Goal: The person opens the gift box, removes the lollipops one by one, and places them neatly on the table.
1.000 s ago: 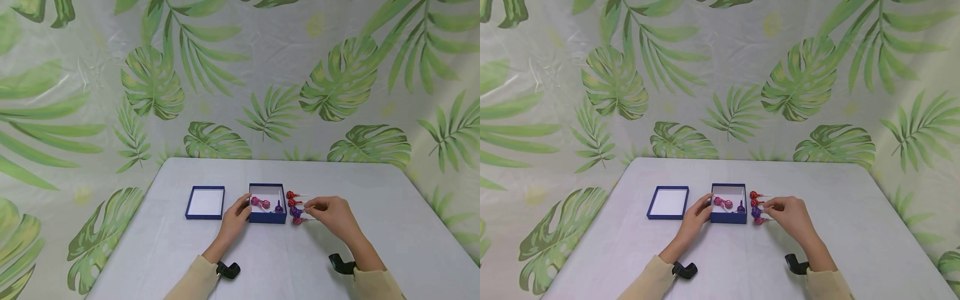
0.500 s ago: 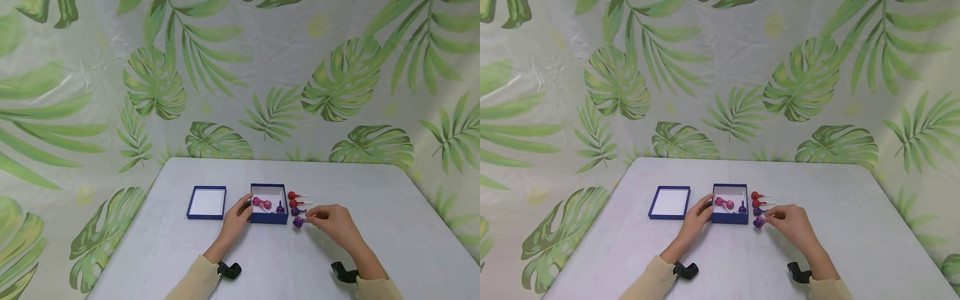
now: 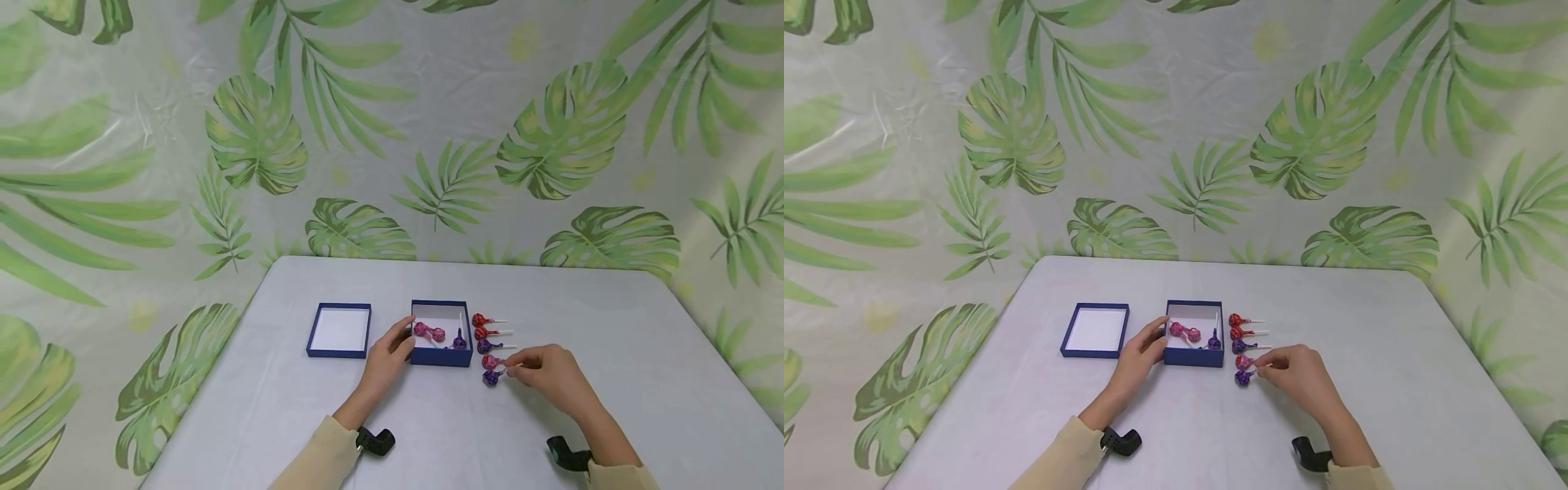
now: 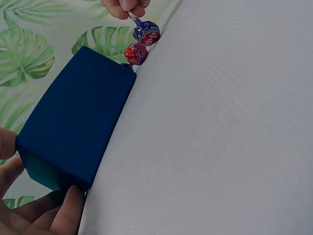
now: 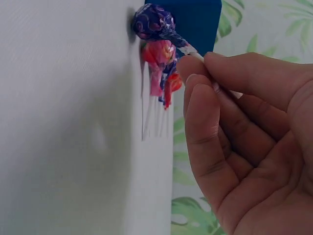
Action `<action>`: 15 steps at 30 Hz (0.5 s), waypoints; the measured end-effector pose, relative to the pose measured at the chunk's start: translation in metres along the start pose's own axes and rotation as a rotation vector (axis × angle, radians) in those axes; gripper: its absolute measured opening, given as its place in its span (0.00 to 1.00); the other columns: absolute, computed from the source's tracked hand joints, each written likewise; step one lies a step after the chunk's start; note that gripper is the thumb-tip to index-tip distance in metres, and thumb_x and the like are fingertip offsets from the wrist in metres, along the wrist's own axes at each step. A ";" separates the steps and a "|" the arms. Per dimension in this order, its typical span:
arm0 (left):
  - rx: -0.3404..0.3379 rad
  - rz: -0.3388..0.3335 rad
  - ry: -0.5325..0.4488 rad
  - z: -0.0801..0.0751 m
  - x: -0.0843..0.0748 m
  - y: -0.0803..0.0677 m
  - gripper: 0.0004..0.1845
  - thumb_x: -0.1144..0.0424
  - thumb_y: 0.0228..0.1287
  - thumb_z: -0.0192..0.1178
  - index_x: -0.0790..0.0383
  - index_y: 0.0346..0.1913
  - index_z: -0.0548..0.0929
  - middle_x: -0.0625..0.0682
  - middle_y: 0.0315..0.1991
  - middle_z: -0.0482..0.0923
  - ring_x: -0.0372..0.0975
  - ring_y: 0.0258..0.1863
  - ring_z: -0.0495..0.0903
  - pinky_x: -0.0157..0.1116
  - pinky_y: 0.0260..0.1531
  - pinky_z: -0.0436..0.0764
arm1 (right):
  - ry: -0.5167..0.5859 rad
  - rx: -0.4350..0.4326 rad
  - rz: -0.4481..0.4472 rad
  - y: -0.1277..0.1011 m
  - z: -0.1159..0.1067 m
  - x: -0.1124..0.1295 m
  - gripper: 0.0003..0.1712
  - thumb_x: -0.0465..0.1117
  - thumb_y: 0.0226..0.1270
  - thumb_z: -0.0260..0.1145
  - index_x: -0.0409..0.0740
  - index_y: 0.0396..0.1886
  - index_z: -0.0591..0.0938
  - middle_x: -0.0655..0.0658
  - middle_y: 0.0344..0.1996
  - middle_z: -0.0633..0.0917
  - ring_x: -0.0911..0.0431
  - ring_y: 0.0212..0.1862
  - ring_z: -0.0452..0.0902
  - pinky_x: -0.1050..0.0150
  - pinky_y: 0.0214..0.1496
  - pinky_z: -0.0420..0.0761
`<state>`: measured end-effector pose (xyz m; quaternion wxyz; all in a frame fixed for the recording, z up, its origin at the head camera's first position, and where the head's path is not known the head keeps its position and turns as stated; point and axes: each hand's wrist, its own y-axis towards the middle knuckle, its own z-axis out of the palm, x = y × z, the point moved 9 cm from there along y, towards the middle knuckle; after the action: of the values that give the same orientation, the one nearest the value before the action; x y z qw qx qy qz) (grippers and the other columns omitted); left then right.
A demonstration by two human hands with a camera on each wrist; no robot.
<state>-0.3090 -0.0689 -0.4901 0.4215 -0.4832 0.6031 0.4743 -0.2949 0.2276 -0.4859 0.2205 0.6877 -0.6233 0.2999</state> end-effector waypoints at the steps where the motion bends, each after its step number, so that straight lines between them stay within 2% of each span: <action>1: -0.001 -0.004 0.001 0.001 0.007 0.002 0.23 0.64 0.75 0.56 0.55 0.70 0.75 0.63 0.64 0.75 0.51 0.62 0.77 0.44 0.54 0.82 | -0.002 0.002 0.002 0.000 0.000 -0.002 0.06 0.41 0.65 0.73 0.50 0.40 0.91 0.49 0.39 0.89 0.57 0.36 0.80 0.61 0.34 0.81; 6: -0.010 -0.008 0.011 0.003 0.035 0.012 0.22 0.57 0.75 0.57 0.44 0.70 0.76 0.56 0.65 0.76 0.46 0.62 0.78 0.41 0.52 0.83 | -0.022 0.014 -0.002 0.002 0.000 -0.009 0.05 0.40 0.65 0.72 0.48 0.39 0.91 0.48 0.40 0.88 0.56 0.37 0.80 0.60 0.35 0.82; 11: -0.004 -0.010 0.017 0.003 0.034 0.011 0.23 0.55 0.75 0.57 0.43 0.70 0.76 0.54 0.65 0.76 0.44 0.62 0.77 0.38 0.54 0.82 | -0.069 0.021 -0.013 0.005 0.002 -0.017 0.05 0.38 0.64 0.73 0.50 0.38 0.91 0.49 0.39 0.88 0.55 0.40 0.80 0.56 0.41 0.84; 15: -0.006 -0.016 0.019 0.002 0.034 0.011 0.23 0.55 0.75 0.57 0.43 0.70 0.76 0.53 0.65 0.76 0.43 0.63 0.77 0.38 0.55 0.81 | -0.098 0.022 -0.026 0.007 0.003 -0.019 0.03 0.41 0.63 0.75 0.51 0.37 0.91 0.50 0.38 0.87 0.55 0.39 0.79 0.56 0.41 0.83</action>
<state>-0.3253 -0.0719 -0.5212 0.4183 -0.4939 0.6017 0.4681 -0.3021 0.2386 -0.5015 0.1862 0.7118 -0.6212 0.2698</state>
